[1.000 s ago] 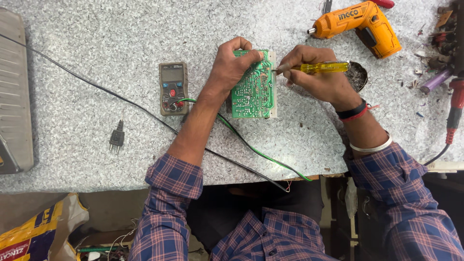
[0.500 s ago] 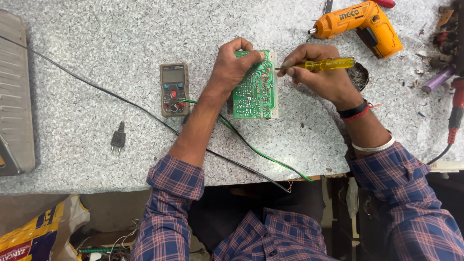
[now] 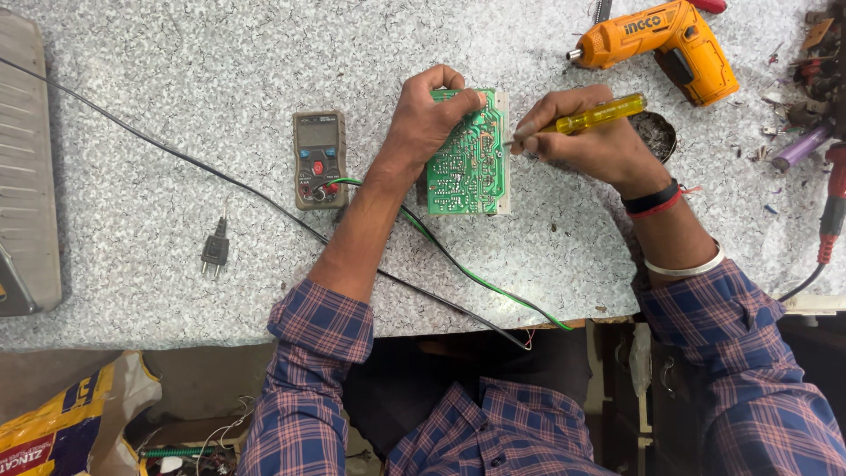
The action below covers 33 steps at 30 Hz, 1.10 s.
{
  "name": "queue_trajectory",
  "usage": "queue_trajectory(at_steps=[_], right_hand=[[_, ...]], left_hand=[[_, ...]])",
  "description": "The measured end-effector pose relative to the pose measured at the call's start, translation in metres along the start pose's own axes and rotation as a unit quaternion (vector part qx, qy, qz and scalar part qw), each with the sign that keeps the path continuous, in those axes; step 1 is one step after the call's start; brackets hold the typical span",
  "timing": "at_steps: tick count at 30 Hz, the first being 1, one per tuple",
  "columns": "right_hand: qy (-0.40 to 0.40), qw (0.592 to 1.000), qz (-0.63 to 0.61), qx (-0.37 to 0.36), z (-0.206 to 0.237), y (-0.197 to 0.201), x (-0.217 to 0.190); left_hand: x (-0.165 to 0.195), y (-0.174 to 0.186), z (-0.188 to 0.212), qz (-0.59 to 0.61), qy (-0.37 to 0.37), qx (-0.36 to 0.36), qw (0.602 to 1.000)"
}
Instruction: The person holds a green circuit board and uses a yellow screwdriver to scrape and clean solder joints on the board's surface. They briefly pick up a small paper cup, then continue scraping different areas of the board with the screwdriver.
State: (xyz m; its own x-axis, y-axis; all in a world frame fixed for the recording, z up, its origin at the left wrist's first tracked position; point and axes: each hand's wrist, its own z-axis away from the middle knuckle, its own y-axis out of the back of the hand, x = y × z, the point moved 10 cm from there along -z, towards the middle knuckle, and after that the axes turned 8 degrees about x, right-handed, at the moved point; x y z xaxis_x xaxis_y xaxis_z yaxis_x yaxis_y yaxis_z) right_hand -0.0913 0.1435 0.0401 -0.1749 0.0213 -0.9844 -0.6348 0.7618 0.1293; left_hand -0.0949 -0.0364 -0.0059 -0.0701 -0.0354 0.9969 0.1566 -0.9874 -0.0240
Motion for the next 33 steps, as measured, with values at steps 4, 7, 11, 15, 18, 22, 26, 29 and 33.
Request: queue_trajectory(at_steps=[4, 7, 11, 15, 18, 22, 26, 29, 33], right_hand=[[0.008, 1.0, 0.004, -0.015, -0.001, -0.002, 0.001], [-0.004, 1.0, 0.026, 0.017, 0.0, 0.005, 0.004], [-0.02, 0.997, 0.049, 0.053, -0.001, 0.011, 0.008], [0.003, 0.989, 0.047, 0.137, -0.005, 0.024, 0.004], [-0.01, 0.986, 0.036, 0.164, -0.005, 0.026, 0.005], [0.047, 0.989, 0.079, 0.114, -0.004, 0.009, -0.008], [0.013, 0.996, 0.08, 0.045, -0.005, -0.006, -0.001], [0.005, 0.997, 0.054, 0.06, -0.005, -0.002, 0.002], [0.011, 0.995, 0.037, 0.096, -0.004, 0.007, 0.005]], left_hand=[[0.0, 0.0, 0.0, 0.01, 0.01, 0.0, 1.0], [0.001, -0.001, 0.002, 0.003, 0.018, -0.003, 1.0], [0.004, -0.003, 0.004, 0.026, 0.023, -0.012, 0.999], [0.006, -0.003, 0.004, 0.014, 0.022, -0.008, 1.0], [0.006, -0.003, 0.004, 0.016, 0.024, -0.006, 1.0], [0.006, -0.002, 0.005, -0.006, 0.014, 0.005, 1.0], [0.007, -0.005, 0.006, -0.027, -0.01, 0.005, 1.0], [0.006, -0.006, 0.005, -0.036, -0.011, 0.004, 0.999], [0.009, -0.007, 0.006, -0.034, -0.022, -0.003, 0.999]])
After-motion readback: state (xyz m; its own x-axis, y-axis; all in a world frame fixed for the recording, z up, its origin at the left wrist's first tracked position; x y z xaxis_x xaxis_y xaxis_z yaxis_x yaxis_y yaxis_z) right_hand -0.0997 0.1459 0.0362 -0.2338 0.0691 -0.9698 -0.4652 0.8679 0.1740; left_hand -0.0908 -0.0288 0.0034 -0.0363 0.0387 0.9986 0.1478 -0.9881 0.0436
